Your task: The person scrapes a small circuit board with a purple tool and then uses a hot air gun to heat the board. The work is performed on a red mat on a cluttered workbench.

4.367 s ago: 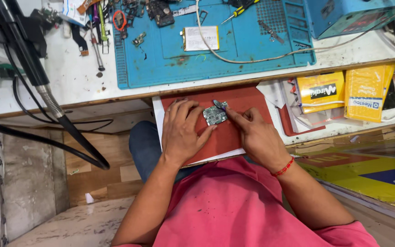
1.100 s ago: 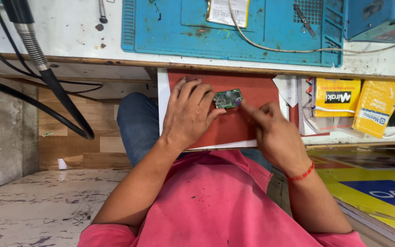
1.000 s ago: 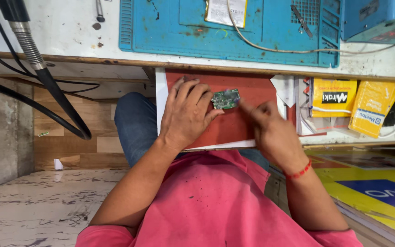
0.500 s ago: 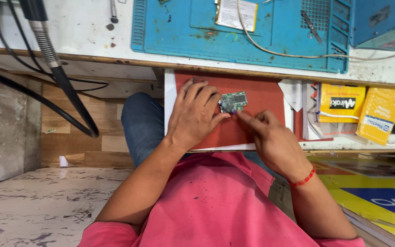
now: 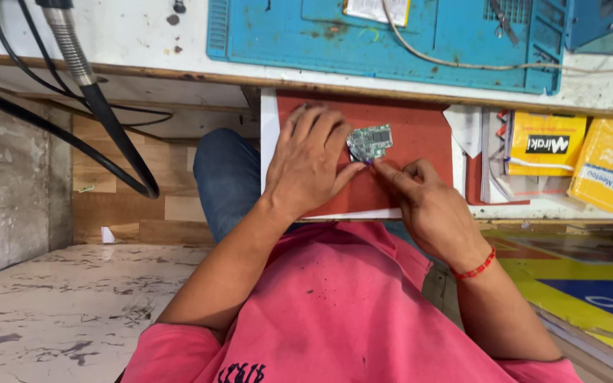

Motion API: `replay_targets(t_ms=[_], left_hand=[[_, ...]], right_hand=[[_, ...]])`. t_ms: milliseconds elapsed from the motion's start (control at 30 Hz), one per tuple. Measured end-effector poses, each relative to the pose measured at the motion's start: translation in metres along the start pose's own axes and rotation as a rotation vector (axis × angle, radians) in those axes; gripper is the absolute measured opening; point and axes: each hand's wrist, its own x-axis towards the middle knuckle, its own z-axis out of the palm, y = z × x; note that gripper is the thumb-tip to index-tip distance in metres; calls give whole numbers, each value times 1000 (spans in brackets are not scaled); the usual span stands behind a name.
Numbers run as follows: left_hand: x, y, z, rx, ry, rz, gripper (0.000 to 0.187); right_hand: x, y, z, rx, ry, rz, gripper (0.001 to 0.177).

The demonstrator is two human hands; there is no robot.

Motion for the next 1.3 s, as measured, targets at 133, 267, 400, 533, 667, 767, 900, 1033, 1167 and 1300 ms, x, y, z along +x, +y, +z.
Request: replay_targets(t_ms=[133,267,400,533,667,767,900,1033,1167,1300], left_hand=[[5,2,3,-5,-6,24,56],[2,-1,3,-44,-5,-13,57],[-1,0,7,-83,-4,-26,54],[2,-2,5,-36,7,6,58],[7,1,10,30,-54,-95,56],[11,-1,9,35,-80,-111,58],[6,0,14,4,-85,-119,56],[5,-2,10,3,-18,-77,51],[1,-1,9,-16,29,-104,48],[0,-1,8,-28,27,-121,49]], right_hand=[[-2,4,1,-2,111,92,53],[1,3,6,26,99,44,57],[1,4,2,26,133,97,54],[4,-1,0,41,64,57,48],[1,0,-1,61,124,13,47],[2,1,3,41,142,-8,49],[-2,6,3,-7,114,68,55],[4,0,2,4,70,53,50],[6,-4,4,4,84,66,49],[4,-1,8,22,149,88,52]])
